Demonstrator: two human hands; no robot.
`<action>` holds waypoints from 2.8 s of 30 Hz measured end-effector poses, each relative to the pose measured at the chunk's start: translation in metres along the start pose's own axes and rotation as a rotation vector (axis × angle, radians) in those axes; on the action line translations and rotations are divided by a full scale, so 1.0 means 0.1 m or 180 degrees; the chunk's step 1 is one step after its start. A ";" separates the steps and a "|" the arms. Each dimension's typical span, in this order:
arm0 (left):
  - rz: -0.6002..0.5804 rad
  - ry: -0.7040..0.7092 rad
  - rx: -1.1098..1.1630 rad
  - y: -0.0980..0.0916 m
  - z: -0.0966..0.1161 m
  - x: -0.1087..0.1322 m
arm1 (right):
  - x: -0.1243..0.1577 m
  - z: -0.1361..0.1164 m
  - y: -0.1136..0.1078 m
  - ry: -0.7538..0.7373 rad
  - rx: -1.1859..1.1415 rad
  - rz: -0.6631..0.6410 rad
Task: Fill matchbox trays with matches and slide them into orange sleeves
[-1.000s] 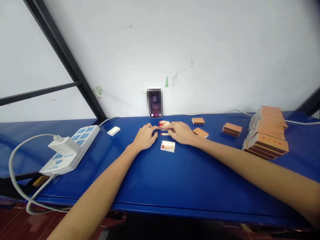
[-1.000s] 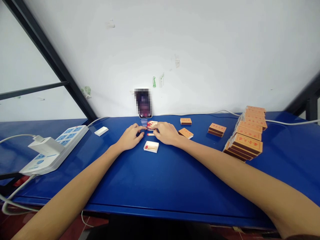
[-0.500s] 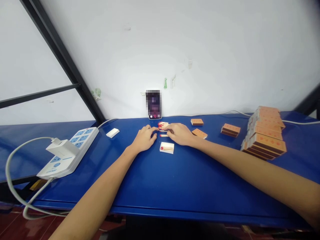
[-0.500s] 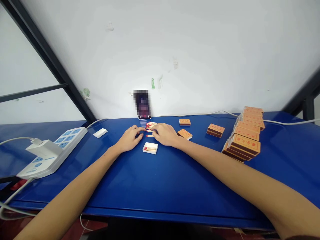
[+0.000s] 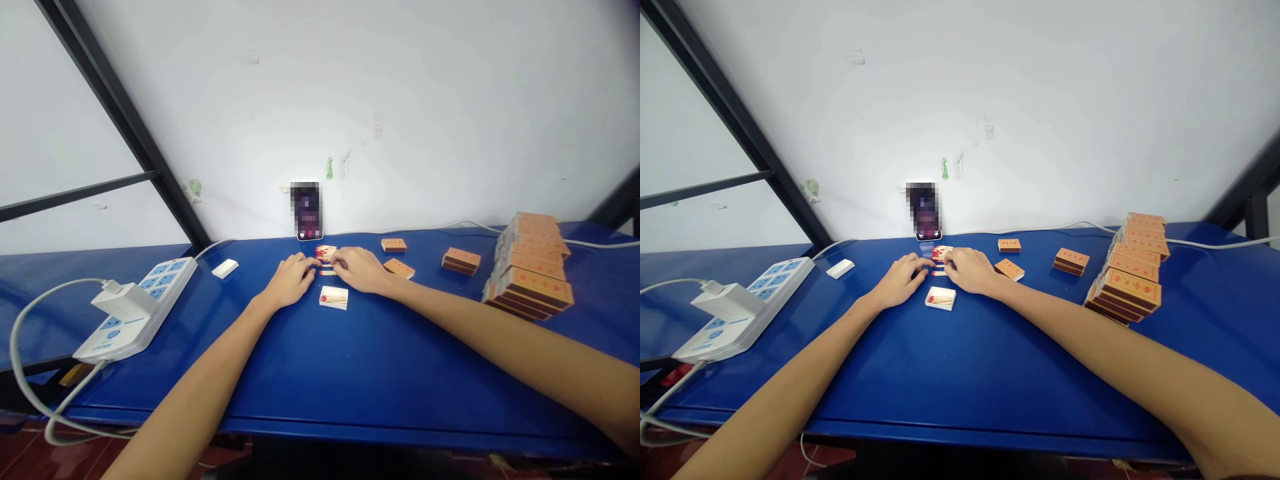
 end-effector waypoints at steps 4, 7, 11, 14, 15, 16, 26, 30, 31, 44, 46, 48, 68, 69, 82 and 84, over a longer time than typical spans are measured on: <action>-0.0008 -0.0023 -0.0035 -0.01 0.01 0.01 | 0.00 -0.03 -0.01 -0.0168 -0.0072 0.0054; -0.0001 -0.0031 -0.0045 -0.02 0.01 0.01 | 0.01 -0.06 0.00 -0.0252 -0.0052 0.0007; -0.0009 -0.0039 -0.0045 -0.02 0.01 0.01 | 0.01 -0.05 -0.01 -0.0233 -0.0066 0.0044; 0.0011 -0.0003 -0.0051 -0.01 0.00 0.00 | 0.00 -0.05 0.01 -0.0256 -0.0051 0.0019; 0.0015 0.0001 -0.0051 -0.01 0.00 0.00 | 0.00 -0.05 0.02 -0.0278 -0.0043 -0.0008; 0.0008 0.0001 -0.0051 0.00 -0.01 0.00 | 0.00 -0.06 0.02 -0.0296 -0.0037 -0.0025; 0.0009 0.0019 -0.0153 -0.02 0.03 0.01 | 0.03 -0.14 0.01 -0.0644 -0.0269 -0.0047; 0.0059 0.0068 -0.0177 -0.03 0.04 0.01 | 0.03 -0.16 0.02 -0.0770 -0.0310 -0.0040; 0.0075 0.0081 -0.0182 -0.03 0.04 0.01 | 0.03 -0.17 0.02 -0.0790 -0.0308 -0.0042; 0.0226 0.0183 -0.0051 -0.09 0.09 0.02 | 0.03 -0.05 -0.03 -0.0115 -0.0077 0.0138; 0.0228 0.0197 -0.0021 -0.09 0.09 0.02 | 0.02 0.00 -0.03 0.0142 0.0101 0.0145; 0.0227 0.0213 -0.0002 -0.09 0.09 0.02 | 0.02 0.04 -0.03 0.0346 0.0261 0.0143; 0.0156 0.0147 -0.0068 -0.06 0.07 0.01 | -0.09 0.39 -0.04 0.0655 -0.0456 0.0430; 0.0145 0.0147 -0.0062 -0.06 0.06 0.01 | -0.10 0.42 -0.04 0.0679 -0.0469 0.0438; 0.0149 0.0165 -0.0125 -0.03 0.04 0.01 | -0.14 0.43 -0.01 0.0531 -0.0546 -0.0190; 0.0134 0.0154 -0.0119 -0.03 0.04 0.01 | -0.14 0.42 -0.01 0.0455 -0.0604 -0.0188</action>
Point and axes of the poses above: each hand's wrist, its own x-axis away from the middle knuckle, its own y-axis out of the palm, z = x × y, the point moved 8 cm from there along -x, towards the middle knuckle, and after that the axes turned 2 degrees about -z, right-handed, at the moved point
